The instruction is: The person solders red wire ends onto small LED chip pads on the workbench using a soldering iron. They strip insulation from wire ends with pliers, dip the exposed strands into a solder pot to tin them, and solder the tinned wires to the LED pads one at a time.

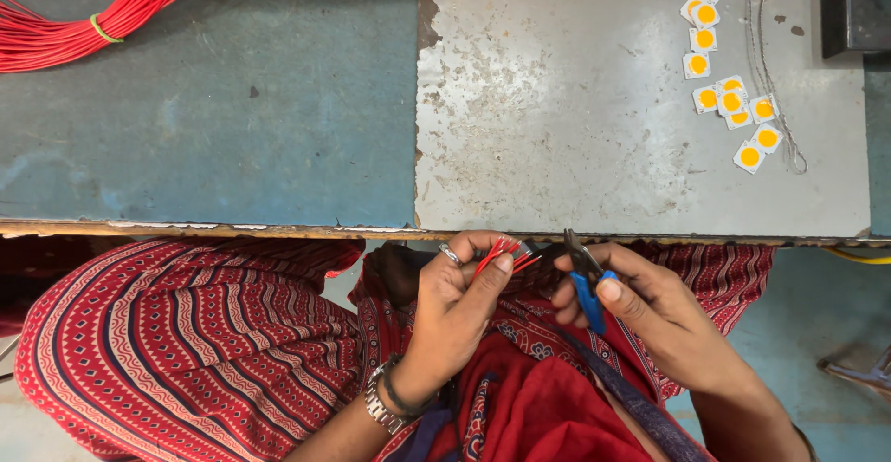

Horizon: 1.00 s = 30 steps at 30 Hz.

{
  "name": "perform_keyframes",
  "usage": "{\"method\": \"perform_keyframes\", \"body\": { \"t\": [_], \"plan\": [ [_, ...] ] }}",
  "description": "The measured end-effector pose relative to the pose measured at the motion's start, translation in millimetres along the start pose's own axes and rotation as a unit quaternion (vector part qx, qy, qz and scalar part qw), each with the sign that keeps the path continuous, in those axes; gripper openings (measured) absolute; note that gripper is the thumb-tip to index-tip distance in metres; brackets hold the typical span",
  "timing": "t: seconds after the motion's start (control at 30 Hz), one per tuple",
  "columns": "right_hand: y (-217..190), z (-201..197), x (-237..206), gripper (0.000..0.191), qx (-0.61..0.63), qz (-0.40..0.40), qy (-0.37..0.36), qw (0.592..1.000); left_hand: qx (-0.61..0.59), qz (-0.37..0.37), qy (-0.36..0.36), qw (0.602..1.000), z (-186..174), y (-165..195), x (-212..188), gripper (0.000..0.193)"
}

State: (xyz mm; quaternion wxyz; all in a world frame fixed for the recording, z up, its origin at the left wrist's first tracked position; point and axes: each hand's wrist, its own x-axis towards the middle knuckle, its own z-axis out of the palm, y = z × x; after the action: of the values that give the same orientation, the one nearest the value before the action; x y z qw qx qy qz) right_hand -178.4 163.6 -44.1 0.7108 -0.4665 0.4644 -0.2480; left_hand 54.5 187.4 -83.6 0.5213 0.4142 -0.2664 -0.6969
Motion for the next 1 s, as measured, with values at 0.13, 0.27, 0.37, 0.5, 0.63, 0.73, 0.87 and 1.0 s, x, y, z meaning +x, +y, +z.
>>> {"method": "perform_keyframes", "body": {
  "t": [0.13, 0.27, 0.37, 0.5, 0.63, 0.73, 0.87, 1.0],
  "plan": [
    [3.6, -0.2, -0.4, 0.049, -0.012, 0.013, -0.001, 1.000, 0.008, 0.008, 0.002, 1.000, -1.1, -2.4, 0.8, 0.022],
    [7.1, -0.1, -1.3, 0.050, -0.011, 0.016, -0.001, 1.000, 0.044, 0.050, -0.003, 0.998, -0.2, -3.5, 0.1, 0.022],
    [5.6, 0.7, -2.0, 0.049, -0.001, 0.013, -0.002, 1.000, 0.080, 0.076, -0.011, 0.994, 2.4, -0.6, -1.6, 0.020],
    [-20.6, -0.2, -6.7, 0.046, -0.038, -0.047, -0.007, 0.998, 0.184, 0.098, 0.006, 0.978, 7.0, 7.2, -2.8, 0.021],
    [-93.4, -4.0, -15.1, 0.048, -0.159, -0.198, 0.104, 0.962, 0.189, 0.056, 0.004, 0.980, 10.0, 11.1, -2.9, 0.028],
    [-151.8, 7.4, 14.6, 0.043, -0.367, -0.312, 0.077, 0.873, 0.168, 0.044, -0.018, 0.985, 7.6, 11.4, -5.2, 0.035],
    [-176.4, 43.2, 123.3, 0.035, -0.537, -0.400, -0.027, 0.742, 0.140, 0.005, -0.050, 0.989, 1.8, 12.4, -5.9, 0.042],
    [-163.3, 77.8, 207.6, 0.035, -0.657, -0.395, -0.062, 0.639, 0.100, -0.021, -0.123, 0.987, -1.0, 13.8, -3.3, 0.038]
  ]
}}
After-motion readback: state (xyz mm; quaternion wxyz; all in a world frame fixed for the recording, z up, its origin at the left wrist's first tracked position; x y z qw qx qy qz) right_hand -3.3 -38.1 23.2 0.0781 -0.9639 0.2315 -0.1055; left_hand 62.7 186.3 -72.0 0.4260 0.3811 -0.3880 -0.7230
